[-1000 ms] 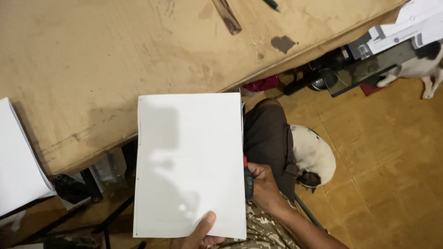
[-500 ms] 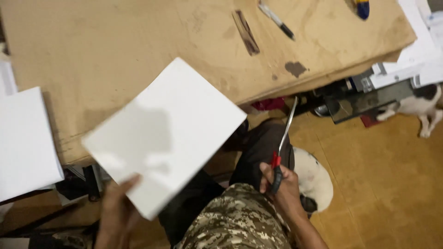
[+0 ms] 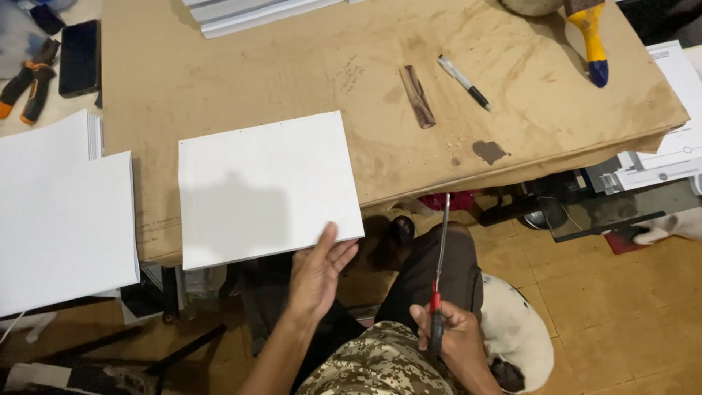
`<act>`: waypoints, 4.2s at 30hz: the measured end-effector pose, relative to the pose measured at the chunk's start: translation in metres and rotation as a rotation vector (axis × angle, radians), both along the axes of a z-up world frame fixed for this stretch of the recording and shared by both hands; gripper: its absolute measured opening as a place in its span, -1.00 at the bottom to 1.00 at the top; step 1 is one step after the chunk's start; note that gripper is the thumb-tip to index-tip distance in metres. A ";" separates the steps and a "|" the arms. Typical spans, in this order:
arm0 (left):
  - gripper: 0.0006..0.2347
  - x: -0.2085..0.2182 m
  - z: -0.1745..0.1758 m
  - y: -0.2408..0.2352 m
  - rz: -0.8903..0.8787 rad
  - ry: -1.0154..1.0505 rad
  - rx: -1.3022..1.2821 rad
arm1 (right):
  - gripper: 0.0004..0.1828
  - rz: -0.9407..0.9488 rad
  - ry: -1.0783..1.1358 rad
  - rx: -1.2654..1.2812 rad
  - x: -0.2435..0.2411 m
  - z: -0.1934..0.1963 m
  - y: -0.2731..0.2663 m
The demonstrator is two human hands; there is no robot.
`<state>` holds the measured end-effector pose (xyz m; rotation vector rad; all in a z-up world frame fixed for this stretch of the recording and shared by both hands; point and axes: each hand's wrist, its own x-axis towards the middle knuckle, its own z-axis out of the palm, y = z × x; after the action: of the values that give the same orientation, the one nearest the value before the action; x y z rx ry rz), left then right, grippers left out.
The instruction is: The person uses scissors to trim cardstock, then folds the sheets and applies glue to assemble book covers for binding.
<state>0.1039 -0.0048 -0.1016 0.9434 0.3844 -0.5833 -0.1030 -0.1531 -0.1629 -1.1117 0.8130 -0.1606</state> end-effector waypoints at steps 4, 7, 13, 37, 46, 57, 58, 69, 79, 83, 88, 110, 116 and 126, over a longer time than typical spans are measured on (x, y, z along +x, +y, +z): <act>-0.82 -0.019 0.002 -0.018 -0.028 -0.188 0.032 | -0.67 0.128 0.180 -0.001 -0.009 0.031 -0.013; -0.83 -0.041 -0.009 -0.024 -0.210 -0.121 0.023 | -0.69 0.250 0.117 0.032 -0.020 0.023 -0.019; -0.91 -0.051 -0.017 -0.037 -0.169 -0.017 -0.050 | -0.54 0.369 -0.229 0.272 -0.020 0.023 -0.016; -0.69 -0.053 -0.005 -0.045 -0.117 -0.019 0.047 | -0.49 0.436 -0.226 0.177 0.002 0.049 0.005; -0.79 -0.055 -0.005 -0.046 -0.110 -0.015 0.059 | -0.54 0.384 -0.177 0.251 -0.001 0.035 0.010; -0.84 -0.056 0.006 -0.045 -0.142 -0.044 0.092 | -0.62 0.350 -0.132 0.235 0.000 0.033 0.013; -0.84 -0.056 0.008 -0.046 -0.141 -0.043 0.093 | -0.62 0.351 -0.131 0.236 -0.001 0.030 0.013; -0.84 -0.057 0.017 -0.050 -0.113 -0.016 0.124 | -0.66 0.280 -0.052 0.246 -0.005 0.024 0.017; -0.89 -0.057 0.012 -0.052 -0.106 0.014 0.149 | -0.68 0.241 -0.054 0.384 -0.009 0.019 0.013; -0.84 -0.056 0.010 -0.053 -0.080 0.001 0.143 | -0.71 0.277 -0.099 0.336 -0.005 0.032 0.011; -0.81 -0.056 -0.003 -0.047 -0.083 -0.002 0.122 | -0.67 0.290 -0.075 0.224 -0.005 0.038 0.013; -0.45 -0.060 0.014 -0.024 -0.007 0.072 0.283 | -0.68 0.176 -0.080 0.311 -0.003 0.016 0.011; -0.49 -0.060 0.012 -0.024 0.005 0.094 0.308 | -0.74 0.183 -0.042 0.280 -0.006 0.023 0.010; -0.55 -0.064 0.014 -0.024 -0.005 0.092 0.320 | -0.70 0.268 -0.024 0.250 -0.009 0.034 0.010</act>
<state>0.0401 -0.0284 -0.0877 1.2265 0.5688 -0.5811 -0.1119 -0.1436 -0.1293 -0.9681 0.6363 0.1487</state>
